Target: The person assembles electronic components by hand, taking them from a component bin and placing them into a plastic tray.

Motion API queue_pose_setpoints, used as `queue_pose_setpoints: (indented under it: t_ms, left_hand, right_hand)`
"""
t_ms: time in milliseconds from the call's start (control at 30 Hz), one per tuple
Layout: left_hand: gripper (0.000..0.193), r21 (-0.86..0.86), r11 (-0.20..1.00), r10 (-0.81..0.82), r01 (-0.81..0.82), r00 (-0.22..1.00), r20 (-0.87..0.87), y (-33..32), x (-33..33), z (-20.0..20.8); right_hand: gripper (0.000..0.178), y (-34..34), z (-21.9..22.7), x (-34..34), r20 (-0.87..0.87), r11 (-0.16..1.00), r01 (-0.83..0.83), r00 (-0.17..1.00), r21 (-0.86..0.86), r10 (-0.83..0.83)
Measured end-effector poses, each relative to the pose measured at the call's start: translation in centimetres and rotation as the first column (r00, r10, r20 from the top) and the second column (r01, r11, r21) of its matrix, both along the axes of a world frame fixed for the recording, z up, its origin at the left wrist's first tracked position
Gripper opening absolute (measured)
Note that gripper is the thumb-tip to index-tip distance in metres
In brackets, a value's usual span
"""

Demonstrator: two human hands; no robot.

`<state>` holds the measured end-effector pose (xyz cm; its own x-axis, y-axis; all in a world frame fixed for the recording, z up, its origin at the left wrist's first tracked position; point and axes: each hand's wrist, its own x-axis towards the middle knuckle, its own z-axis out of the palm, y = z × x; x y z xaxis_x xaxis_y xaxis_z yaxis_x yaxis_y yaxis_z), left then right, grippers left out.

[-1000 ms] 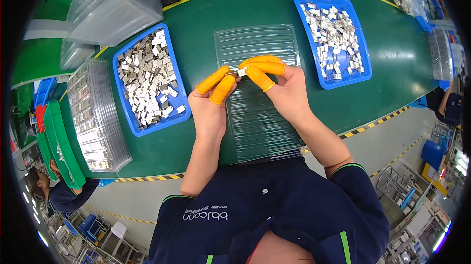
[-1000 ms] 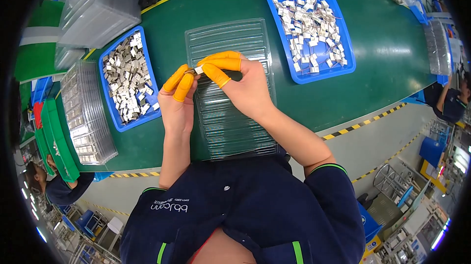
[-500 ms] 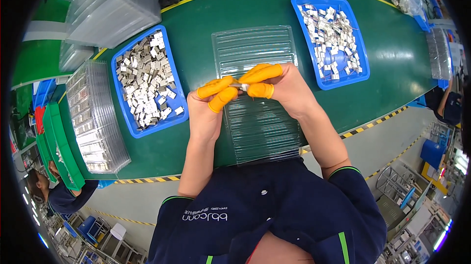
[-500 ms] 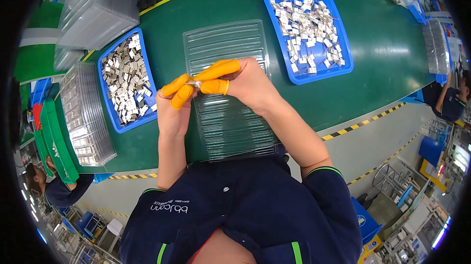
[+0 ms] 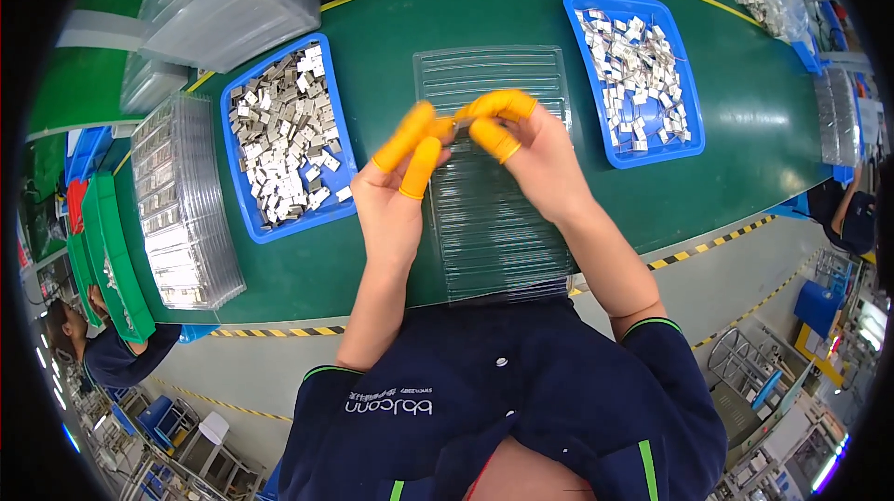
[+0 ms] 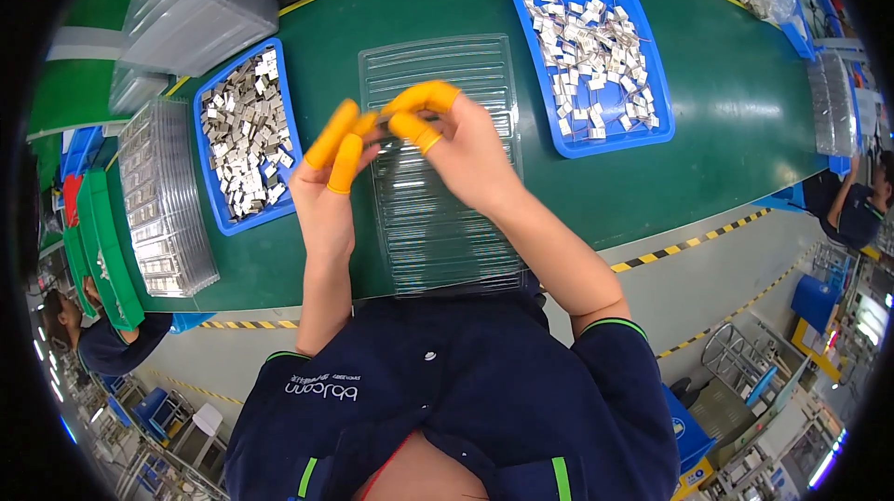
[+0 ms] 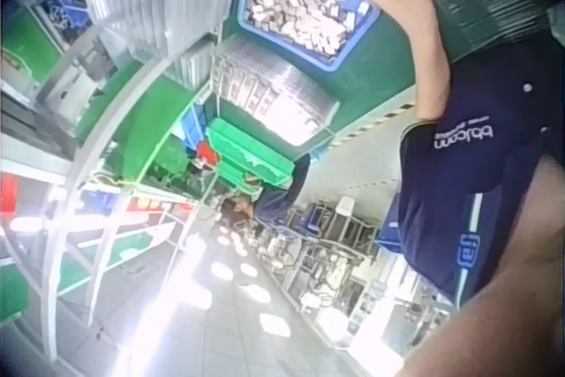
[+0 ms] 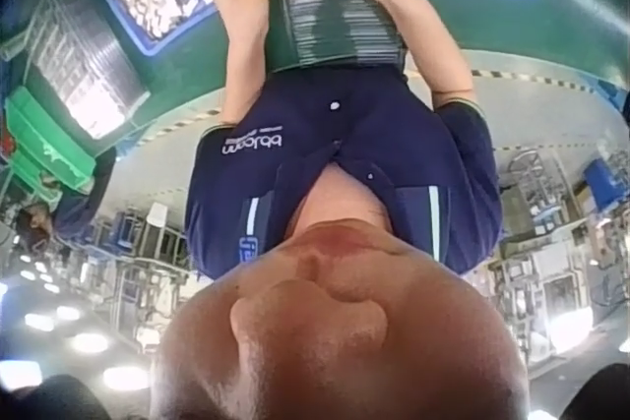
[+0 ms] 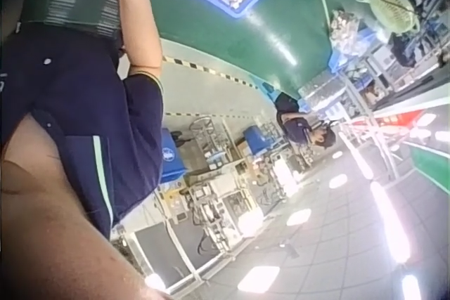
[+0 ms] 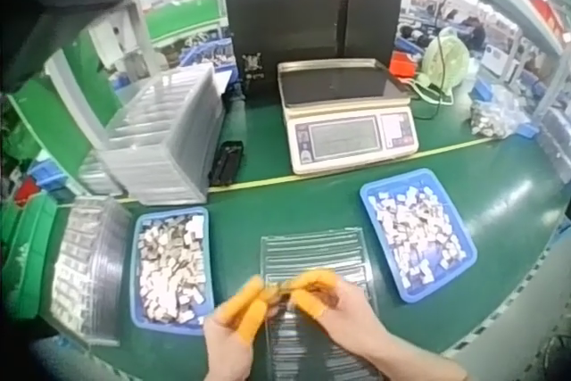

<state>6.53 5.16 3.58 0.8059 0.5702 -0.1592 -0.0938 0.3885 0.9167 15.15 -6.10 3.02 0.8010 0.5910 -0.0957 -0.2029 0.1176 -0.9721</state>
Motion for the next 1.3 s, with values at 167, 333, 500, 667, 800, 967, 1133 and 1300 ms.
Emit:
queue_pose_setpoints:
  t_ms: [167, 333, 500, 667, 800, 967, 1133, 1300]
  left_hand:
    - [0.015, 0.355, 0.925, -0.085, 0.139, 0.983, -0.165, 1.5, -1.7, -1.7]
    - [0.021, 0.564, 0.813, -0.062, 0.144, 0.985, -0.163, 0.5, -2.0, -0.5]
    - [0.015, 0.488, 0.856, -0.078, 0.171, 0.976, -0.205, 0.5, -2.8, -1.1]
    - [0.015, 0.484, 0.84, -0.134, 0.246, 0.958, -0.255, 0.9, -2.9, -1.1]
    - [0.014, 0.474, 0.849, -0.115, 0.232, 0.958, -0.263, 1.1, -2.7, -1.1]
    - [0.015, 0.23, 0.943, -0.217, 0.241, 0.968, -0.128, 1.3, -2.6, -1.1]
    - [0.04, 0.523, 0.805, -0.259, 0.281, 0.959, -0.116, 1.0, -3.4, -1.2]
    - [0.059, 0.817, 0.14, -0.326, 0.56, 0.805, -0.496, 0.3, -5.1, -0.1]
  right_hand:
    - [0.02, -0.6, -0.1, 0.6, 0.143, 0.992, 0.127, 0.982, -0.006, -0.125]
    - [0.039, -0.6, 1.5, -1.6, 0.617, 0.955, 0.052, 0.773, -0.291, 0.146]
    - [0.038, -0.9, 1.7, -2.1, 0.704, 0.937, 0.03, 0.669, -0.347, 0.239]
    - [0.03, -1.2, 1.3, -1.7, 0.82, 0.899, 0.224, 0.532, -0.376, 0.211]
    - [0.026, -0.7, 2.3, -1.6, 0.82, 0.925, 0.26, 0.565, -0.277, 0.087]
    - [0.02, -0.1, 1.8, -2.0, 0.833, 0.936, 0.148, 0.514, -0.32, 0.203]
    - [0.016, 0.2, 2.4, -0.8, 0.779, 0.933, 0.128, 0.595, -0.337, 0.2]
    - [0.016, 1.8, -0.4, 3.8, 0.827, 0.841, 0.328, 0.516, -0.431, 0.223]
